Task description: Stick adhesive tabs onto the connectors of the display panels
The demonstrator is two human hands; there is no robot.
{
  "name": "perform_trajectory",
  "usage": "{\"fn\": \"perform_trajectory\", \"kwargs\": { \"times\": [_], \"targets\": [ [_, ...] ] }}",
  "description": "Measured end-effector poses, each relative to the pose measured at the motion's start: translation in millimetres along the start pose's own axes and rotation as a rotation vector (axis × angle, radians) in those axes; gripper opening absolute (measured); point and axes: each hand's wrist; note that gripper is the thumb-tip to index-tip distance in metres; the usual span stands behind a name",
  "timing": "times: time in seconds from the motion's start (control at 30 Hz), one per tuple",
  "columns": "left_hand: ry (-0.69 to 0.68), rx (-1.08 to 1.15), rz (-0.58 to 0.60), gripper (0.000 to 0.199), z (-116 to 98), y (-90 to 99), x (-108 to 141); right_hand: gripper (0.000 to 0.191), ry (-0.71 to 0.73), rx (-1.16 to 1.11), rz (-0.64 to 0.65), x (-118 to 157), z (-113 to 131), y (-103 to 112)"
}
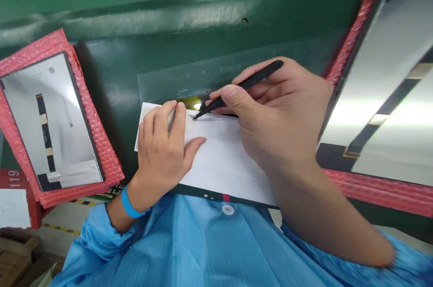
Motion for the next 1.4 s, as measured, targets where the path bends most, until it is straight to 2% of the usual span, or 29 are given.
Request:
{"fn": "perform_trajectory", "kwargs": {
  "times": [0.13,0.3,0.4,0.5,0.67,0.73,0.8,0.93,1.0,1.1,1.23,1.3,1.4],
  "targets": [
    [0.007,0.015,0.003,0.064,0,2.0,-1,0.022,0.032,-0.013,0.007,3,-4,0],
    [0.019,0.018,-0.005,0.068,3,3.5,-5,0.024,0.109,-0.202,-0.016,9,-7,-4],
    [0.002,0.025,-0.026,0.068,7,4.8,-9,0.026,0.156,-0.257,-0.053,4,-1,8],
    [-0.040,0.025,-0.067,0.061,8,6.9,-12,0.028,0.200,-0.258,-0.131,-7,9,47],
    [-0.074,-0.014,-0.166,0.042,-7,9.7,-12,0.036,0.318,-0.159,-0.380,-16,20,139],
    [-0.098,-0.005,-0.182,0.035,-20,9.6,-11,0.037,0.303,-0.145,-0.406,-15,19,161],
    [-0.129,0.013,-0.174,0.029,-34,8.3,-10,0.038,0.252,-0.152,-0.401,-12,18,168],
    [-0.170,0.044,-0.131,0.023,-56,4.2,-6,0.042,0.108,-0.158,-0.357,-6,22,154],
    [-0.155,0.061,-0.116,0.022,-62,2.5,-1,0.034,0.027,-0.142,-0.303,-2,25,139],
    [-0.135,0.109,-0.090,0.027,-61,0.6,5,0.018,-0.080,-0.086,-0.175,3,27,112],
    [-0.252,0.034,-0.010,0.042,-54,-2.6,9,0.013,-0.176,0.075,-0.050,4,23,84],
    [-0.295,-0.084,0.019,0.044,-53,-4.9,11,0.014,-0.197,0.195,-0.017,4,21,80],
    [-0.284,-0.182,0.049,0.044,-54,-6.8,17,0.017,-0.193,0.305,0.003,4,25,87]
  ]
}}
Point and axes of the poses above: each hand's wrist, its own x-axis away from the middle knuckle, its own y-axis out of the back of the hand, z = x × y, and after that the axes turned 13 degrees about y, right-handed
